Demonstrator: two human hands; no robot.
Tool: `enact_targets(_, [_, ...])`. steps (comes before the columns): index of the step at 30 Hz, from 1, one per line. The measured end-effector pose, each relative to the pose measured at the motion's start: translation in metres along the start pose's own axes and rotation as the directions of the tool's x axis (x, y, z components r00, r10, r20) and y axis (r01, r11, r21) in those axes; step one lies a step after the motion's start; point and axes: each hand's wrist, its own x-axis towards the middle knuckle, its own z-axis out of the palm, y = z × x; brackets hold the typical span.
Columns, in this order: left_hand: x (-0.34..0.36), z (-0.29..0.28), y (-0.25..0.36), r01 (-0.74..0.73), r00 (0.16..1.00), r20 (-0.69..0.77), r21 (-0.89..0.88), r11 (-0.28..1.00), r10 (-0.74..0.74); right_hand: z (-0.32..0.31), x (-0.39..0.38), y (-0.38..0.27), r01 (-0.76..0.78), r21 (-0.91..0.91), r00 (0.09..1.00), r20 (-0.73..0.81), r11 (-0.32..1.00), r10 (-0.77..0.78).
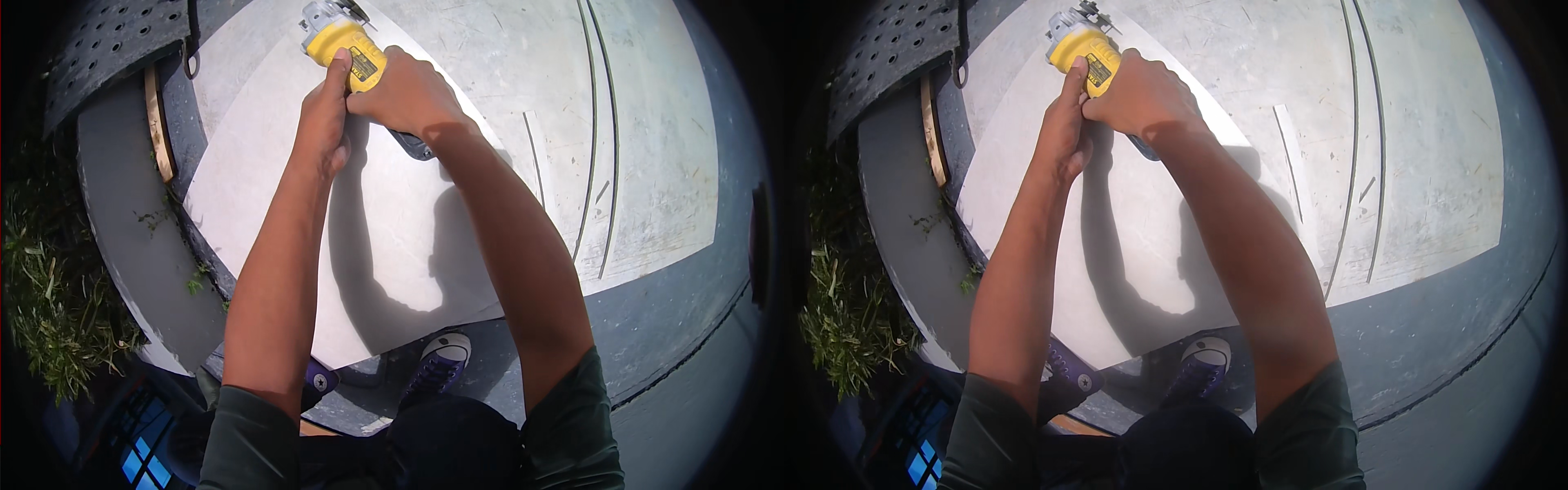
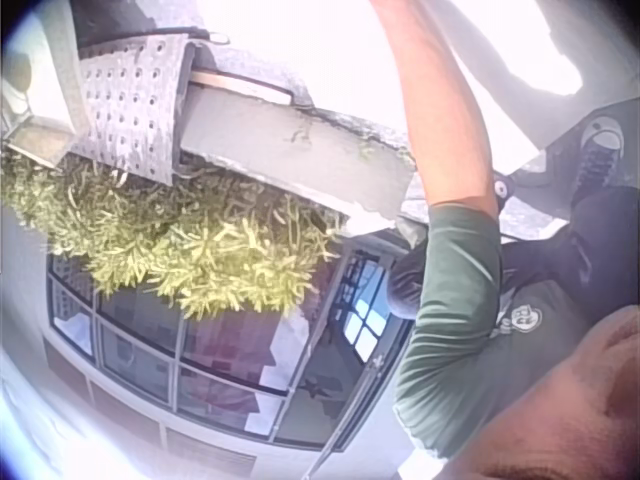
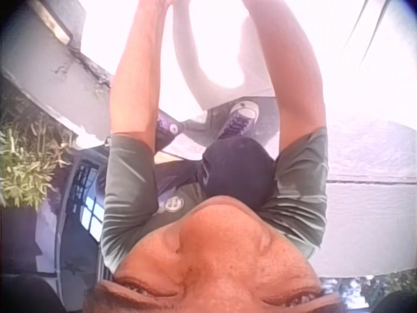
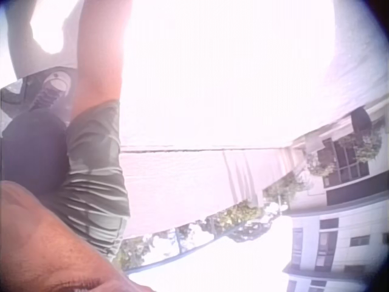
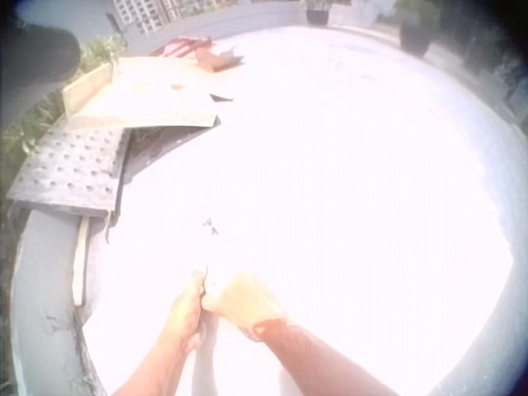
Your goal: The person picks up a tile, carries it outside to a balcony, and uses an angle grinder to cut lines into the tile surface.
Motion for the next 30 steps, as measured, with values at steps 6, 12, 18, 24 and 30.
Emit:
enact_targets(6, [-0.0006,0.0032,-0.0004,-0.015,1.0,-0.007,-0.007,1.0,0.015,-0.0019,-0.0003,0.0017,0.003,0.001,1.0,0.011,1.0,-0.003])
enact_targets(12, [-0.0031,0.0019,0.0022,-0.015,1.0,-0.015,-0.005,1.0,0.015,-0.0011,-0.0002,0.0004,0.0,-0.003,1.0,0.019,1.0,0.001])
enact_targets(18, [-0.0026,0.0017,0.0048,0.03,1.0,0.009,0.0,1.0,-0.03,-0.0017,-0.0005,0.0017,-0.002,0.008,1.0,0.009,1.0,0.002])
enact_targets(24, [-0.0039,0.0024,0.0069,0.032,0.999,0.007,0.008,0.999,-0.032,-0.0028,-0.0014,0.0006,-0.002,0.03,1.0,0.025,1.0,0.001])
enact_targets(30, [-0.0038,0.0016,0.0065,0.029,1.0,-0.007,0.033,0.999,-0.029,-0.0025,-0.0002,0.0006,-0.017,0.008,1.0,0.023,1.0,0.017])
